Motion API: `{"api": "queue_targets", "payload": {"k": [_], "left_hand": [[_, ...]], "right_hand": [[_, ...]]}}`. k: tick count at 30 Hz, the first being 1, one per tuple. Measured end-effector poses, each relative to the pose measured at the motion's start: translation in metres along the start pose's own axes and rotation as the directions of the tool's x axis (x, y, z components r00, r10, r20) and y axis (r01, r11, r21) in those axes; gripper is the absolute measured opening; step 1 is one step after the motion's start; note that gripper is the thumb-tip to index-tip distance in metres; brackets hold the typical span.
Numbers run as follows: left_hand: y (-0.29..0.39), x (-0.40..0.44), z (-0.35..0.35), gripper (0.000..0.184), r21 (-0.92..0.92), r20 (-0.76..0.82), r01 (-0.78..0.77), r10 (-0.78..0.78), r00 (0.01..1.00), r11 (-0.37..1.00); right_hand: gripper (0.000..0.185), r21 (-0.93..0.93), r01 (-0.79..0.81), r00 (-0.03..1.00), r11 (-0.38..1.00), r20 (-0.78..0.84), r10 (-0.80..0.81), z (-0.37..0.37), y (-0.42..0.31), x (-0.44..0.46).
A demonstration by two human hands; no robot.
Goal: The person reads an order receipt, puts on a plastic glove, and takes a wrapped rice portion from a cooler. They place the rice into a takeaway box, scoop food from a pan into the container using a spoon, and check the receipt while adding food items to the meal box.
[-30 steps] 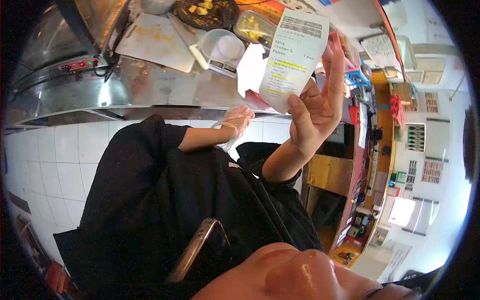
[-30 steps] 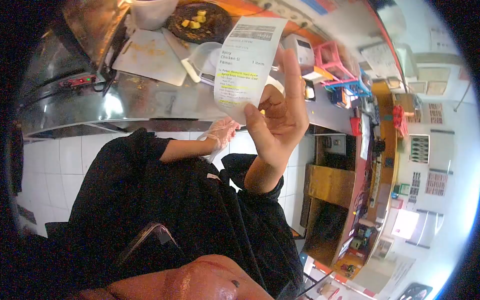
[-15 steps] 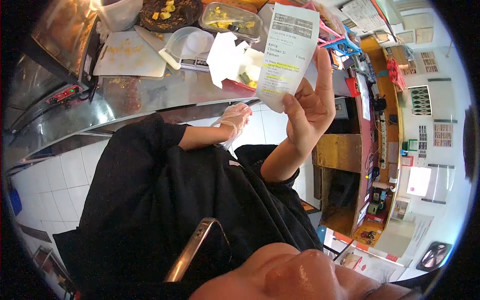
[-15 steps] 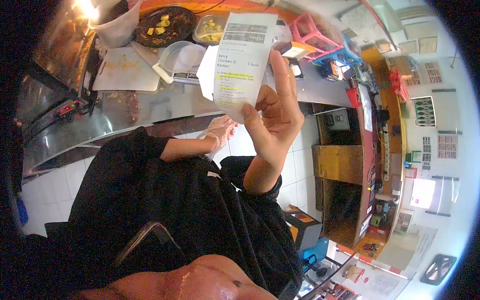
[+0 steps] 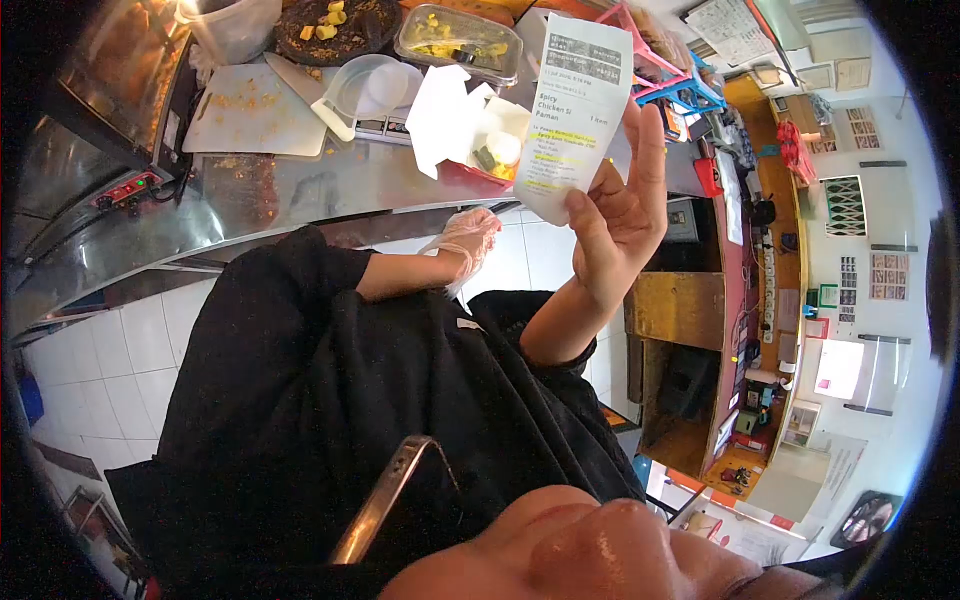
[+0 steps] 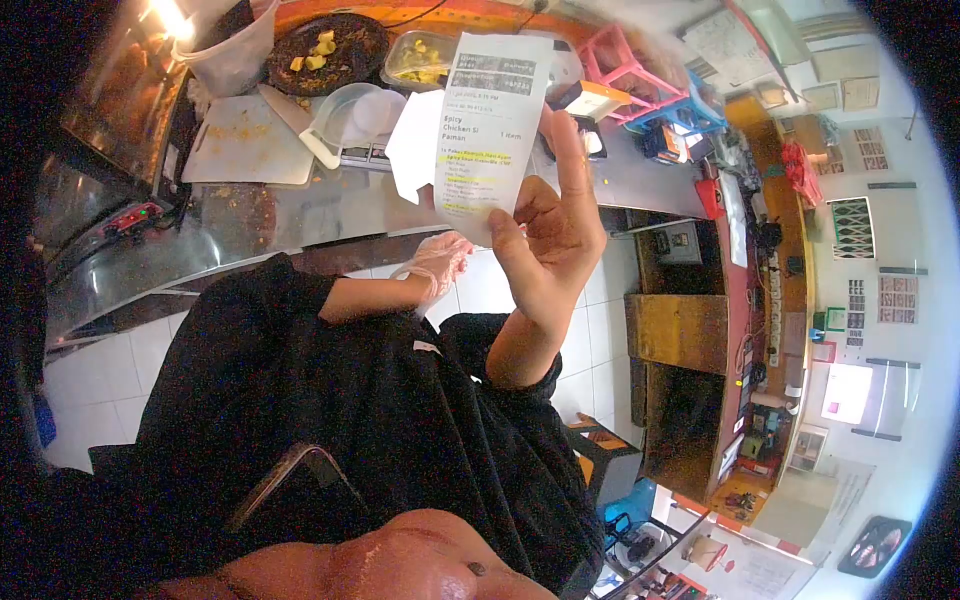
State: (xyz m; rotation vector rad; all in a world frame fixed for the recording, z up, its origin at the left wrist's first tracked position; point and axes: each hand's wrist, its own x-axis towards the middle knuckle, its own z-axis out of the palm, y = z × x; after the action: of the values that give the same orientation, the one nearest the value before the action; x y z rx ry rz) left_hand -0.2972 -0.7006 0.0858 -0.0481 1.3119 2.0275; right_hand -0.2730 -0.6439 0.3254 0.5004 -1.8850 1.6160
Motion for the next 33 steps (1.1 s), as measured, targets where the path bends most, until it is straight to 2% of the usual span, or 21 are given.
{"api": "queue_targets", "payload": {"k": [4, 18, 21, 27, 30, 33], "left_hand": [[-0.004, 0.003, 0.001, 0.016, -0.024, -0.014, 0.005, -0.006, 1.0, 1.0], [-0.012, 0.001, 0.009, 0.016, -0.067, -0.017, 0.015, -0.016, 1.0, 0.998], [-0.014, 0.003, 0.013, 0.016, -0.068, -0.059, 0.065, -0.069, 0.996, 0.996], [-0.017, 0.002, 0.016, 0.017, -0.01, -0.041, 0.109, -0.11, 0.993, 0.994], [-0.026, 0.005, 0.019, 0.017, -0.06, -0.045, 0.058, -0.061, 0.997, 0.996], [-0.025, 0.003, 0.021, 0.017, -0.037, -0.035, 0.072, -0.074, 0.997, 0.997]], "right_hand": [[0.072, -0.002, -0.029, 0.999, 1.0, -0.031, 0.028, 0.002, 0.003, 0.001], [0.071, 0.054, -0.077, 0.995, 0.996, -0.055, 0.08, -0.006, 0.008, -0.001], [0.071, 0.052, -0.071, 0.996, 0.996, -0.058, 0.074, -0.011, 0.011, -0.003], [0.072, 0.019, -0.08, 0.996, 0.997, -0.046, 0.081, -0.019, 0.009, -0.007], [0.072, 0.02, -0.096, 0.993, 0.995, -0.06, 0.097, -0.019, 0.006, -0.009], [0.072, 0.016, -0.085, 0.994, 0.996, -0.065, 0.086, -0.022, 0.006, -0.011]]}}
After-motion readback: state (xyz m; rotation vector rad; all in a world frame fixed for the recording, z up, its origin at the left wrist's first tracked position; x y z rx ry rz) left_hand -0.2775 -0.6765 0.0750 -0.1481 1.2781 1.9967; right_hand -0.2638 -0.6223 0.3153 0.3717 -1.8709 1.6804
